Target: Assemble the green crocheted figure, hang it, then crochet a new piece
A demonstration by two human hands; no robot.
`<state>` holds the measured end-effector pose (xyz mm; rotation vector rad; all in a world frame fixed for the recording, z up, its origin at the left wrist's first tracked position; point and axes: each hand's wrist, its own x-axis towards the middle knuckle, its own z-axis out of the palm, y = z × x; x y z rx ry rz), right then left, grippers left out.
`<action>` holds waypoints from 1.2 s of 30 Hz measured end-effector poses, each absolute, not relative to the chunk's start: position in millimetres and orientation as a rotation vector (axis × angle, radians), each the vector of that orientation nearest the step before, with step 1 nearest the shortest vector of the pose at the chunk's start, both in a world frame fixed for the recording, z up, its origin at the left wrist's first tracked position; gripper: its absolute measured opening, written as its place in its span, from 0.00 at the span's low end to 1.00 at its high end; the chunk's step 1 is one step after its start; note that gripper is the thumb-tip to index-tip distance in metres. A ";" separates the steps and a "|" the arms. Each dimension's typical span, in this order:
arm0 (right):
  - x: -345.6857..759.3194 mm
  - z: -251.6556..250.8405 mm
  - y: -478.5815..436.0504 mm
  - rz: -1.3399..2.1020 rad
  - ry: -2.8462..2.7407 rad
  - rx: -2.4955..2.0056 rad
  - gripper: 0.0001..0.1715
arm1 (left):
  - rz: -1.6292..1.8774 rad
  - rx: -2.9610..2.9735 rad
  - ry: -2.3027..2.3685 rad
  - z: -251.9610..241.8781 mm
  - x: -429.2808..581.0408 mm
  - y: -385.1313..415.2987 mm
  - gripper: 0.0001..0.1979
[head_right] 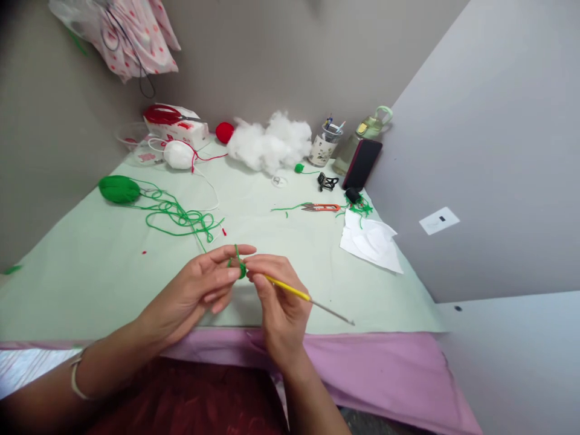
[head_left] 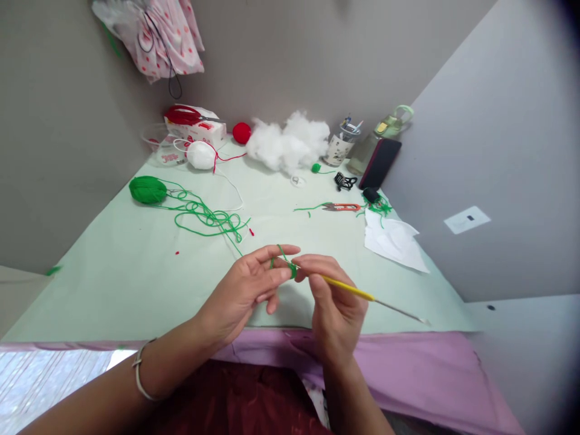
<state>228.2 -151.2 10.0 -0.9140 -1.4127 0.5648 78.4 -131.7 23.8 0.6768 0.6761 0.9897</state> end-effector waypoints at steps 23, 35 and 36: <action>233.1 7.9 -148.9 0.763 -1.300 -0.911 0.12 | 0.959 0.764 0.694 22.3 76.7 -131.0 0.14; 226.2 -10.4 -156.4 0.082 -1.681 -0.982 0.19 | 0.956 0.595 0.668 20.9 74.6 -129.8 0.19; 226.2 -8.8 -155.0 0.212 -1.592 -0.984 0.17 | 0.939 0.568 0.649 20.6 74.2 -129.0 0.18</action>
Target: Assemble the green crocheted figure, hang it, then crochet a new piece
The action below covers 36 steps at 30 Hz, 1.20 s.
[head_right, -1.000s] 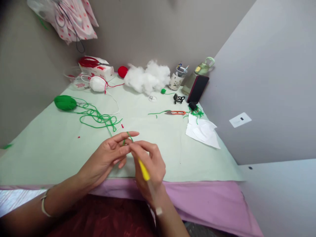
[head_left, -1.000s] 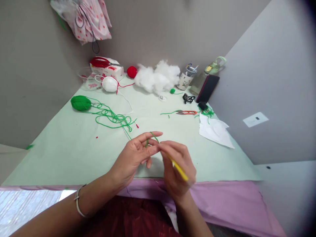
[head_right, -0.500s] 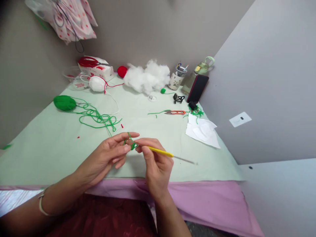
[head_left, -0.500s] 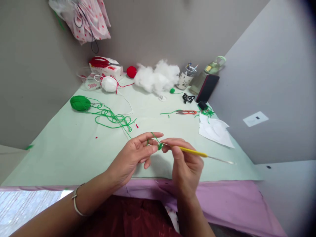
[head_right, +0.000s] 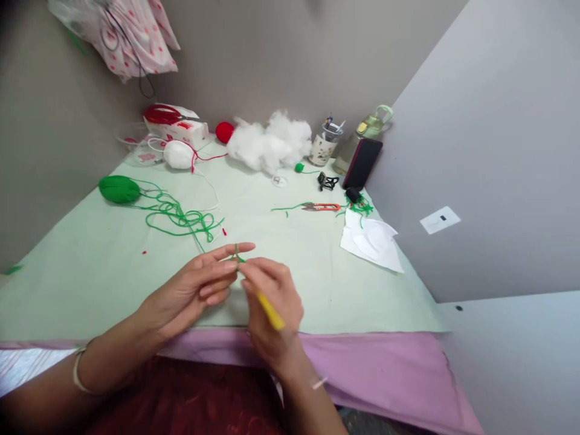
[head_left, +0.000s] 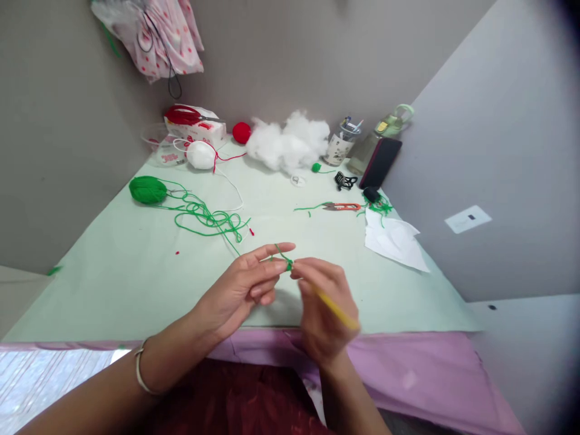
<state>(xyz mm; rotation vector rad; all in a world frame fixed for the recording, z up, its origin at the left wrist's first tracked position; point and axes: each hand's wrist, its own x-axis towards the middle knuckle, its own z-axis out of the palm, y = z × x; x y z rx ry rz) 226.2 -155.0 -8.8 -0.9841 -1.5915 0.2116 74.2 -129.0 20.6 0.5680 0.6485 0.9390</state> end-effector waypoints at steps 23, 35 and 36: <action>226.8 8.0 -147.2 0.719 -1.282 -0.894 0.12 | 1.084 0.656 0.702 19.3 79.3 -127.4 0.12; 236.5 5.4 -152.0 0.808 -1.303 -0.885 0.15 | 1.030 0.827 0.774 21.0 73.0 -129.7 0.10; 236.6 4.9 -153.5 0.700 -1.380 -0.904 0.15 | 1.043 0.852 0.806 19.6 72.6 -129.3 0.10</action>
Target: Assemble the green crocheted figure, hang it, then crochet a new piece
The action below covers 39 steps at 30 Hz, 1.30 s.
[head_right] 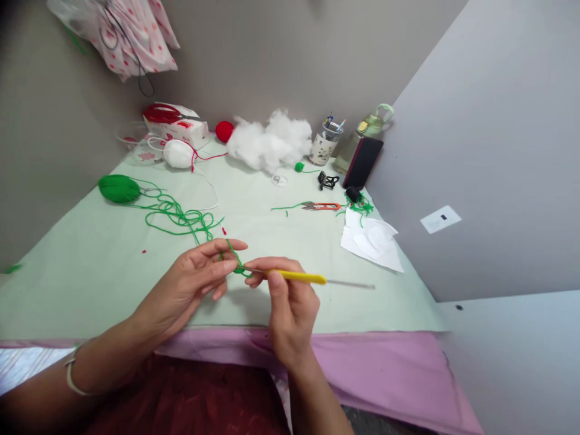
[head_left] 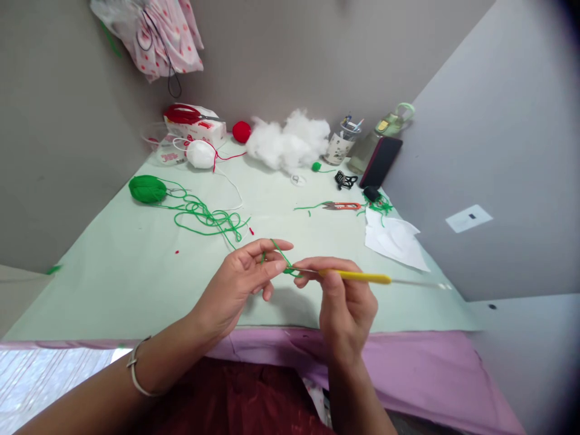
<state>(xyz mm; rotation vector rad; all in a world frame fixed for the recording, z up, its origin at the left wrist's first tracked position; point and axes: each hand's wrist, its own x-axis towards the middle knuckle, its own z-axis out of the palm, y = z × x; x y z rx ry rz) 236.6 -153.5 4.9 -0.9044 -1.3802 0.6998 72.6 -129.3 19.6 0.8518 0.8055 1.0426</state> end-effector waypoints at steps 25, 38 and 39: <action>230.6 0.5 -150.5 0.740 -1.293 -0.886 0.11 | 1.011 0.753 0.739 24.0 78.9 -132.5 0.22; 234.3 -4.1 -158.9 0.159 -1.754 -0.933 0.20 | 1.115 0.958 0.885 22.5 78.5 -136.5 0.19; 233.8 -6.9 -159.0 0.053 -1.802 -0.935 0.22 | 1.110 0.918 0.860 22.1 78.9 -136.2 0.20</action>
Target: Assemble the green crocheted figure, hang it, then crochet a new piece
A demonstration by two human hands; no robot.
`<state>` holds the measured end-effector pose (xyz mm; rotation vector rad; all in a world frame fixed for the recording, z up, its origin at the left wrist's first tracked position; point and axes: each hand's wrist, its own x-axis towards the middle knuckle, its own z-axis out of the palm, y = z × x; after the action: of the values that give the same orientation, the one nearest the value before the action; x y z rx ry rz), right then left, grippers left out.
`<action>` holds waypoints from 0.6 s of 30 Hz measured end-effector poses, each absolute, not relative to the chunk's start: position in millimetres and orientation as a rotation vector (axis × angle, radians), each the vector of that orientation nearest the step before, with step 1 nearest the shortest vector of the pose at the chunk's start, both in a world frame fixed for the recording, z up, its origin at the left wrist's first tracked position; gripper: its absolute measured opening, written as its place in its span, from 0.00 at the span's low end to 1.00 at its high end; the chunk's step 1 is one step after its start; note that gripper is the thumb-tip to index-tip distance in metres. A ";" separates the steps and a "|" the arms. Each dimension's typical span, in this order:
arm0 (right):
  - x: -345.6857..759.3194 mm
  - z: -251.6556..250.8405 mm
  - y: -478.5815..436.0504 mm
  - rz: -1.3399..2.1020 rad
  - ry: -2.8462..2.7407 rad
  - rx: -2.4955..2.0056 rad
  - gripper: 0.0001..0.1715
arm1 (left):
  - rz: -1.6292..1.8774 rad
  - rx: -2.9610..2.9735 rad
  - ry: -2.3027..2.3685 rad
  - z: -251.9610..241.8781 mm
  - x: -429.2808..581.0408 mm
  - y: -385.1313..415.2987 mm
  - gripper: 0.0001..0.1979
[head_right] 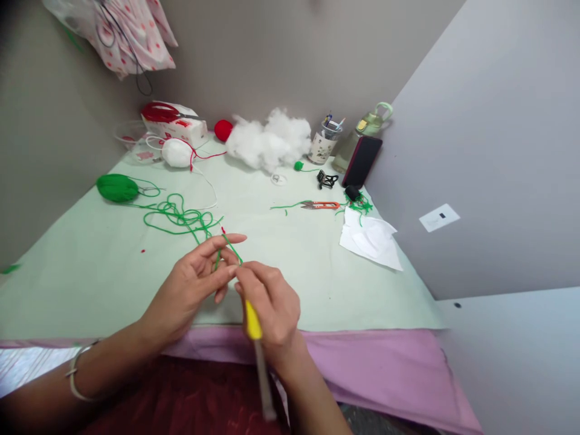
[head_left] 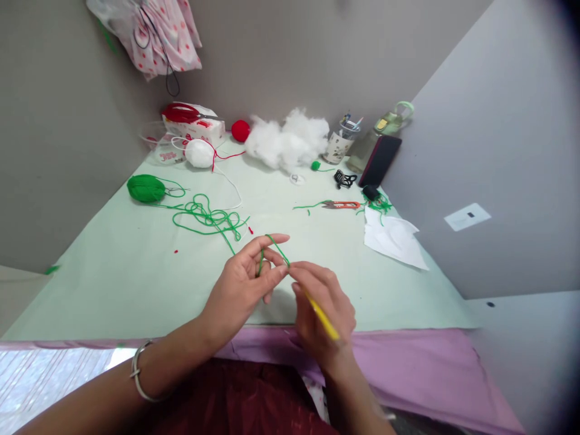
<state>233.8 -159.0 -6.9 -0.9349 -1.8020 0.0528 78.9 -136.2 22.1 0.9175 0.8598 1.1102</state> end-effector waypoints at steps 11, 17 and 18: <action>227.1 4.7 -152.9 0.686 -1.285 -0.893 0.13 | 0.990 0.677 0.685 24.0 79.1 -133.1 0.16; 226.9 -3.2 -156.0 0.324 -1.559 -0.973 0.18 | 1.026 0.739 0.751 23.5 84.6 -135.3 0.19; 227.6 -5.3 -156.9 0.209 -1.618 -0.972 0.20 | 1.016 0.714 0.745 22.8 84.3 -134.7 0.20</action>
<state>227.6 -156.9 -5.3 -0.9725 -1.6184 0.2086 84.3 -134.7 22.8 0.7145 0.7446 1.0157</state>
